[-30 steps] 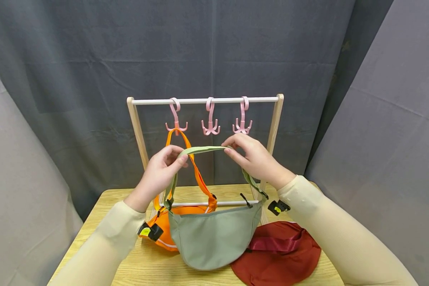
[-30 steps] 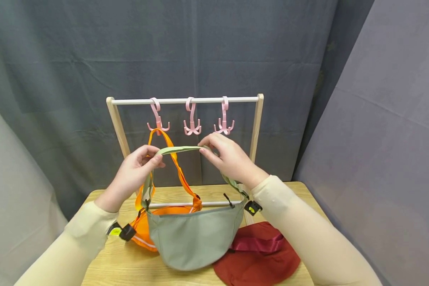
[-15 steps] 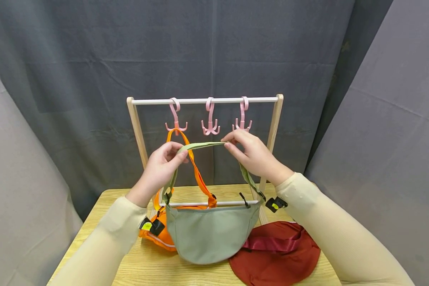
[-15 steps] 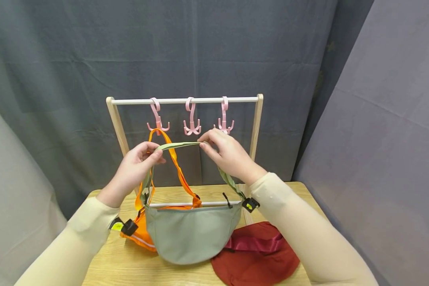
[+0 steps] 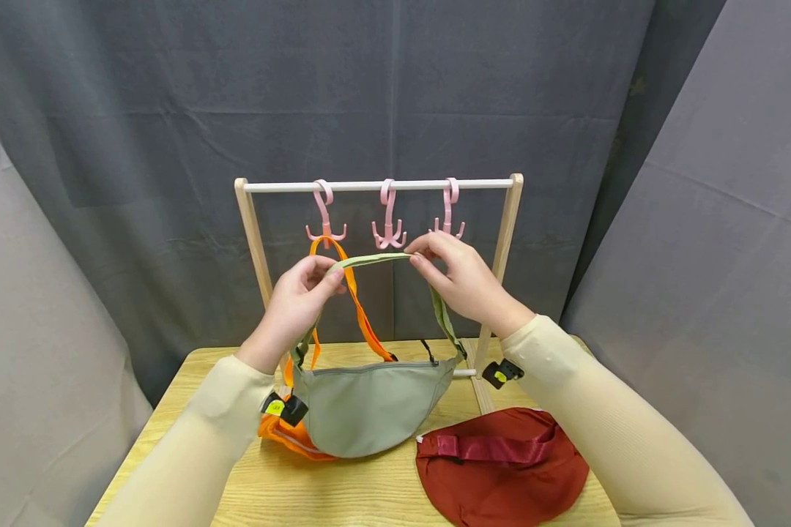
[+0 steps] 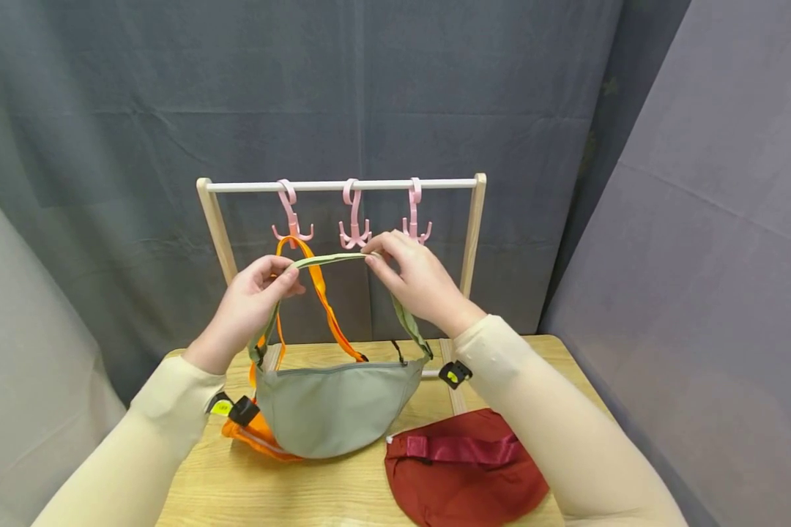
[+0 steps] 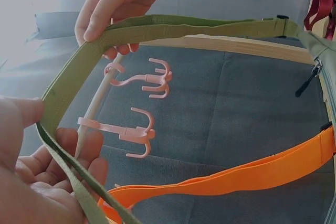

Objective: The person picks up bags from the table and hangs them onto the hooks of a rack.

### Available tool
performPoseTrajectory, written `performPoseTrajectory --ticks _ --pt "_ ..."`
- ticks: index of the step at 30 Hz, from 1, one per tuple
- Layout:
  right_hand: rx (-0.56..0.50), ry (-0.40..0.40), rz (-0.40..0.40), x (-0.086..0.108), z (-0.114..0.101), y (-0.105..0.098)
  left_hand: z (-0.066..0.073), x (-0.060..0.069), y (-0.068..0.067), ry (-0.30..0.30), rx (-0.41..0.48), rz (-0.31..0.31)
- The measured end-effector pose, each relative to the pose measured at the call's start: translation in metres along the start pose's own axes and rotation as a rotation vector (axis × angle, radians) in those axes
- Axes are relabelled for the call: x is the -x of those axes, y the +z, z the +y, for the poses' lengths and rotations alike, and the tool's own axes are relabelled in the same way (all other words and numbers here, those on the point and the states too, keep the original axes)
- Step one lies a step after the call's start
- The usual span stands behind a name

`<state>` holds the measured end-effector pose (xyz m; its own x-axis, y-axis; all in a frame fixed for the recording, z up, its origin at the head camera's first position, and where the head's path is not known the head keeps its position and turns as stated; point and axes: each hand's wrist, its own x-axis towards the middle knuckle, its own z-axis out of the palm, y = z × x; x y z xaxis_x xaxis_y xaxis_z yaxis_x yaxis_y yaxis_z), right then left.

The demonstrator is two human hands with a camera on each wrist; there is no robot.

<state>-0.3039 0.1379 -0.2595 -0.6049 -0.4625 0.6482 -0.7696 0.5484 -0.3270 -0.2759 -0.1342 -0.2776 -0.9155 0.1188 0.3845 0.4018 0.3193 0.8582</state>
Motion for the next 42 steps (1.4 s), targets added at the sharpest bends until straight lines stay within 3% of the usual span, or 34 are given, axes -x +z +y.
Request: performPoseTrajectory --ticks 17,32,42 --pt "-0.078 0.066 0.074 -0.009 0.003 0.009 -0.001 -0.011 0.004 -0.014 0.057 0.076" --pt "-0.103 0.108 0.135 -0.016 0.008 0.019 -0.005 -0.020 0.011 -0.038 0.219 0.139" --pt "-0.089 0.129 0.181 -0.019 0.008 0.025 -0.007 -0.026 0.016 -0.056 0.308 0.142"
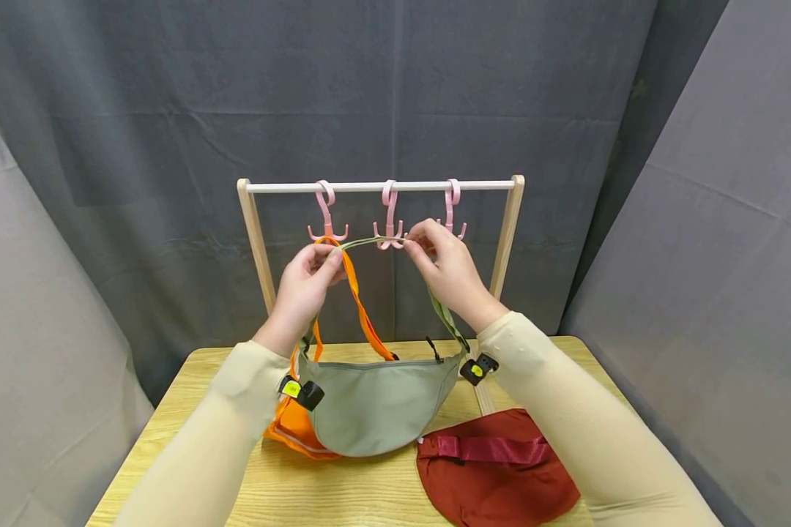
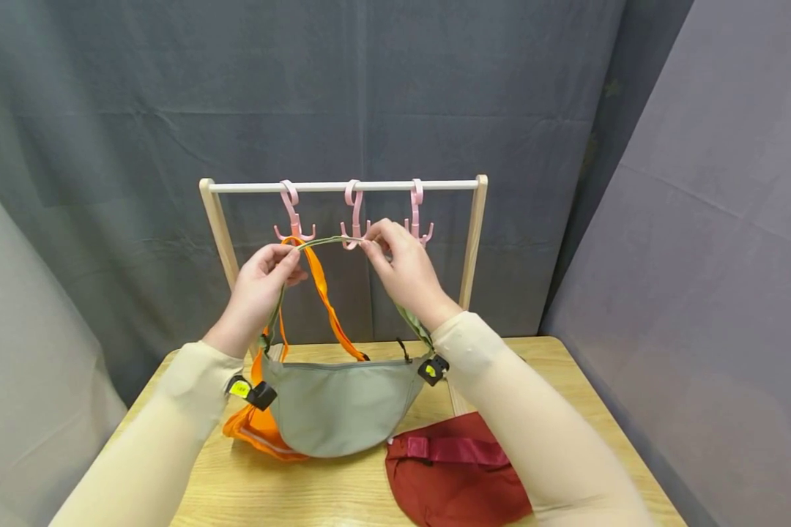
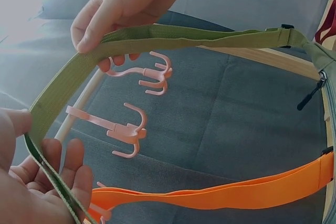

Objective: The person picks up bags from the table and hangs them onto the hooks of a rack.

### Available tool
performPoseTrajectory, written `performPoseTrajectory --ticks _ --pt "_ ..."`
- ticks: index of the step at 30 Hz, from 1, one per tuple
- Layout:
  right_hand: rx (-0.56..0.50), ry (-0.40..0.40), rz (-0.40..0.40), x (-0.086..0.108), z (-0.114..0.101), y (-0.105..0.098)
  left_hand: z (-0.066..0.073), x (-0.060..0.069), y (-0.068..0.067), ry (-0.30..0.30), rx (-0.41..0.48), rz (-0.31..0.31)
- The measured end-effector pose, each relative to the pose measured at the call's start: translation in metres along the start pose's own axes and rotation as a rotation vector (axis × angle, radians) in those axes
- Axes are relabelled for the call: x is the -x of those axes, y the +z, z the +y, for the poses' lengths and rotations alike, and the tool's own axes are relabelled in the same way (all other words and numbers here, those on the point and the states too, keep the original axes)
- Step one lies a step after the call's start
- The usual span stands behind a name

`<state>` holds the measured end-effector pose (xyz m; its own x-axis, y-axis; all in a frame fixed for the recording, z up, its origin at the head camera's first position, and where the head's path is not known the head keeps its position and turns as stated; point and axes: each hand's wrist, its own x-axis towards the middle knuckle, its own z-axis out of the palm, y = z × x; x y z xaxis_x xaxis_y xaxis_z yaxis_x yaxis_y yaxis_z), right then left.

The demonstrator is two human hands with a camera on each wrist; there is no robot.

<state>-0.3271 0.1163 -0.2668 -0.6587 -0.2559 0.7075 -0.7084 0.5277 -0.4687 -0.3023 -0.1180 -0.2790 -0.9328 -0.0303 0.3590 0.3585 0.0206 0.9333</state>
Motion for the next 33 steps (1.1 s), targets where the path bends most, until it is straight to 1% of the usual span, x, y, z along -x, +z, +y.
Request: performPoseTrajectory --ticks 4,7,14,19,23,29,33 --pt "-0.002 0.016 0.013 -0.001 0.000 0.003 0.000 -0.002 0.001 -0.011 0.023 0.001" --pt "0.000 0.026 0.020 -0.002 0.001 0.006 0.000 -0.004 0.001 -0.019 0.016 0.002" --pt "0.000 0.042 0.040 -0.003 0.001 0.010 -0.001 -0.007 0.003 -0.037 0.011 0.027" --pt "0.011 0.057 0.053 -0.004 0.005 0.015 -0.006 -0.009 0.005 -0.051 0.002 0.033" --pt "0.020 0.062 0.055 -0.004 0.008 0.020 -0.012 -0.011 0.006 -0.063 0.015 0.042" --pt "0.011 0.065 0.057 -0.004 0.010 0.026 -0.015 -0.012 0.009 -0.076 0.030 0.075" --pt "0.015 0.081 0.066 -0.004 0.010 0.029 -0.017 -0.014 0.011 -0.071 0.038 0.098"
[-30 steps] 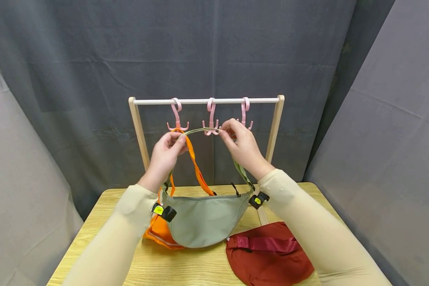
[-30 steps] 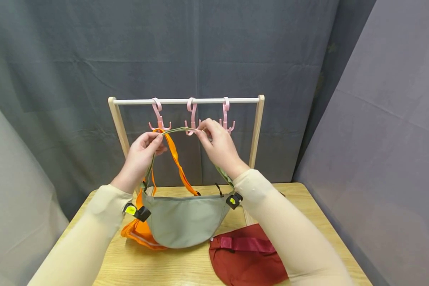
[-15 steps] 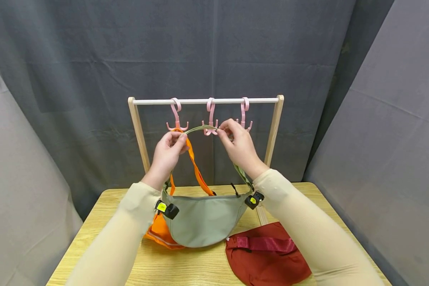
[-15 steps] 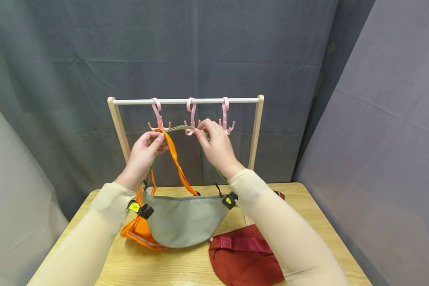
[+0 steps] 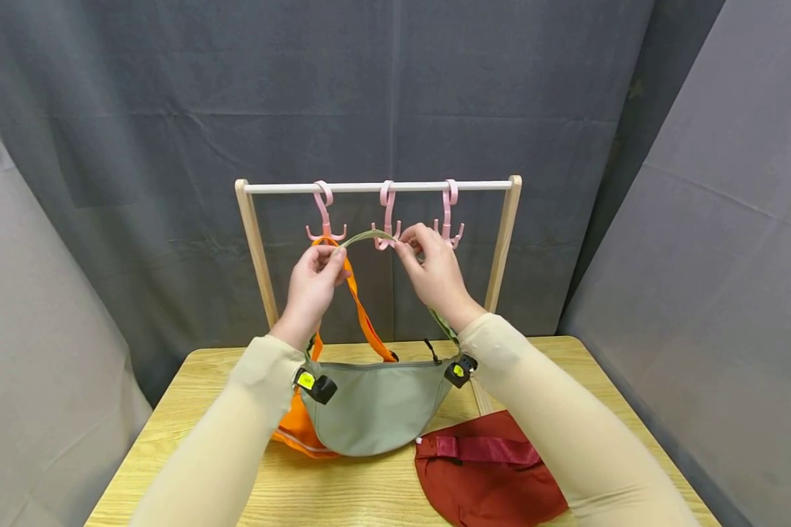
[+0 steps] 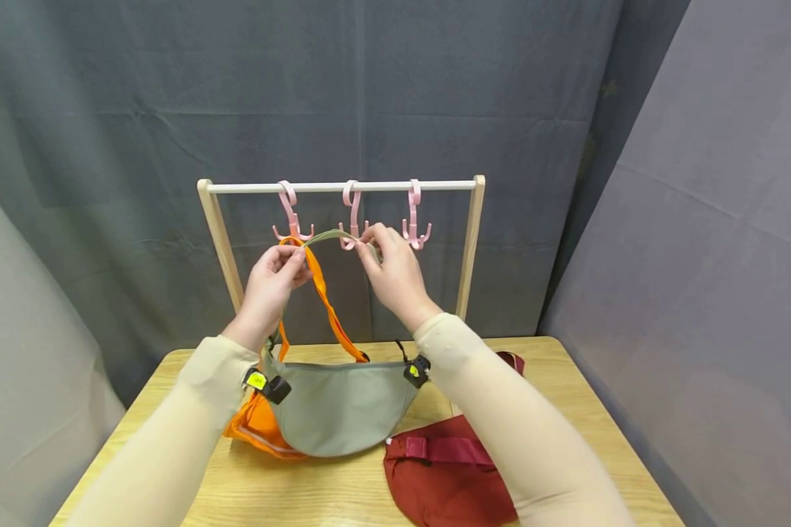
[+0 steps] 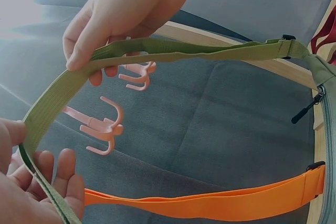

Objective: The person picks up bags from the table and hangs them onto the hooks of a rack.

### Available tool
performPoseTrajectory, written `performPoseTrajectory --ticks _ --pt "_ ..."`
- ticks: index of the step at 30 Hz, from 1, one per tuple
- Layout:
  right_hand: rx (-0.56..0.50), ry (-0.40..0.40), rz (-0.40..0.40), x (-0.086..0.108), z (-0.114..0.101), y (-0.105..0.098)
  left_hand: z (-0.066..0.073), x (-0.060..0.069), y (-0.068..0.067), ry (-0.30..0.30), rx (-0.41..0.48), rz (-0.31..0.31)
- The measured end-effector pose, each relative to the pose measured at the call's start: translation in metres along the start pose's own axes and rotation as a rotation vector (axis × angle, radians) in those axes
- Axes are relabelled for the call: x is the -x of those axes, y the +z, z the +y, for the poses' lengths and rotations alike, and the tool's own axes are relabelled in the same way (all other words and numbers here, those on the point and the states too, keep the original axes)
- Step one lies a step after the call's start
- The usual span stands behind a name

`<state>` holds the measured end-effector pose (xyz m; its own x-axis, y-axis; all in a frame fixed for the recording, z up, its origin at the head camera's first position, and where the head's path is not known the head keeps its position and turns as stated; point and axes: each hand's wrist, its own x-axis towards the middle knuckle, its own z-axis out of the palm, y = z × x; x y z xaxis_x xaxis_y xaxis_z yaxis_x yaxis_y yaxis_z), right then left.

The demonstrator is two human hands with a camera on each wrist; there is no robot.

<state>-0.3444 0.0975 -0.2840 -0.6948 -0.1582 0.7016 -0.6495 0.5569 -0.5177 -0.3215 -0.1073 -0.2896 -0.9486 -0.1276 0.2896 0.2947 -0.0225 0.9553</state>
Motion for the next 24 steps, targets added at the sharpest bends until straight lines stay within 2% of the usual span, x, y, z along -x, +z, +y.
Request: performPoseTrajectory --ticks 9,24 --pt "0.004 0.018 0.020 0.000 0.001 0.005 -0.004 -0.004 0.005 0.011 0.020 0.023" --pt "0.029 0.083 0.030 -0.002 0.007 0.011 -0.009 -0.013 0.008 -0.002 -0.034 0.021"
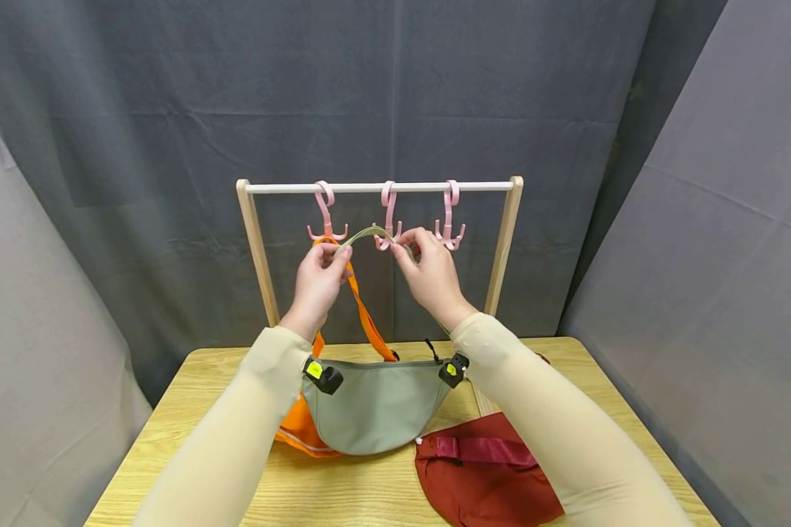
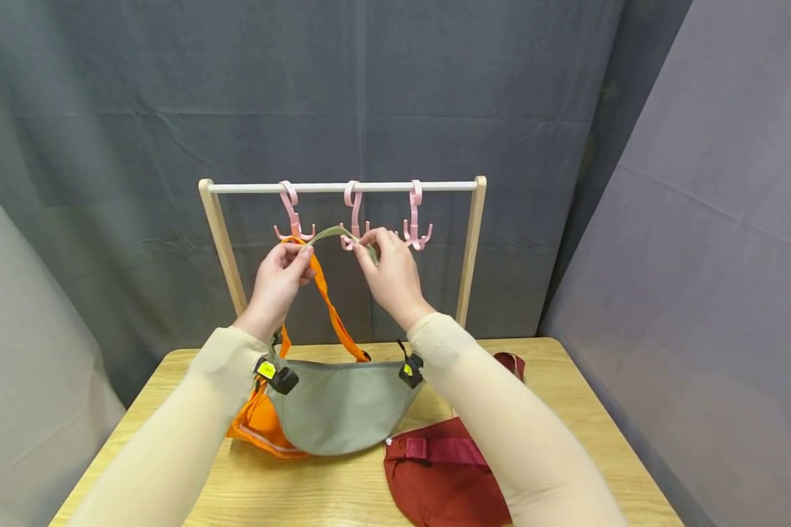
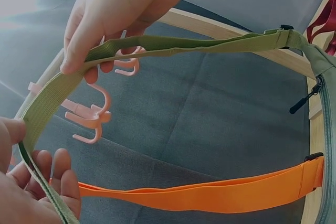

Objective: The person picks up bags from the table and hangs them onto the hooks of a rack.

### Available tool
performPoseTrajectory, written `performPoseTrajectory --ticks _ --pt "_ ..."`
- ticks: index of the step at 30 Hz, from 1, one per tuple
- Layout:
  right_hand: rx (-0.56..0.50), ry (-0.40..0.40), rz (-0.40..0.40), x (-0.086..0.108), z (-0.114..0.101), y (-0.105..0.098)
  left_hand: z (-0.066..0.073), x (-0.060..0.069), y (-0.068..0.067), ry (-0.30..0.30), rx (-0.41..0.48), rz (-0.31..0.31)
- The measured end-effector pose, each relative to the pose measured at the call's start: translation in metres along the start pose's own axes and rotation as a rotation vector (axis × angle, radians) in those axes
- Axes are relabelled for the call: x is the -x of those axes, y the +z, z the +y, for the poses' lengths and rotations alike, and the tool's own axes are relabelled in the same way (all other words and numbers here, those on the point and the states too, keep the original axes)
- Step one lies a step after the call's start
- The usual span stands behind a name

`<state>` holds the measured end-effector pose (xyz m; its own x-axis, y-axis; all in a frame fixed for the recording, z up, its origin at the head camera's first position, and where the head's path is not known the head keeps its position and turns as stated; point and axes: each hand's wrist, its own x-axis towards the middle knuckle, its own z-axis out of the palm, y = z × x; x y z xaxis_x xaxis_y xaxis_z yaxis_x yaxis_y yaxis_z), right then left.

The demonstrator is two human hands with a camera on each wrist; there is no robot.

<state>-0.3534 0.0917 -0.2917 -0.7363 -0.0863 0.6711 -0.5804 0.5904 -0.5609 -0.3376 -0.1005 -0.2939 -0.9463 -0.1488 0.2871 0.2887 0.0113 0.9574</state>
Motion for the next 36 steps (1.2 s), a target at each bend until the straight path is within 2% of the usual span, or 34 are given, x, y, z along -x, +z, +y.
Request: performPoseTrajectory --ticks 19,36 --pt "0.036 0.024 0.016 -0.004 0.009 0.003 -0.001 -0.009 0.004 0.014 -0.060 0.010" --pt "0.048 0.051 -0.006 -0.008 0.015 0.007 0.001 -0.017 0.005 0.016 -0.129 0.007"
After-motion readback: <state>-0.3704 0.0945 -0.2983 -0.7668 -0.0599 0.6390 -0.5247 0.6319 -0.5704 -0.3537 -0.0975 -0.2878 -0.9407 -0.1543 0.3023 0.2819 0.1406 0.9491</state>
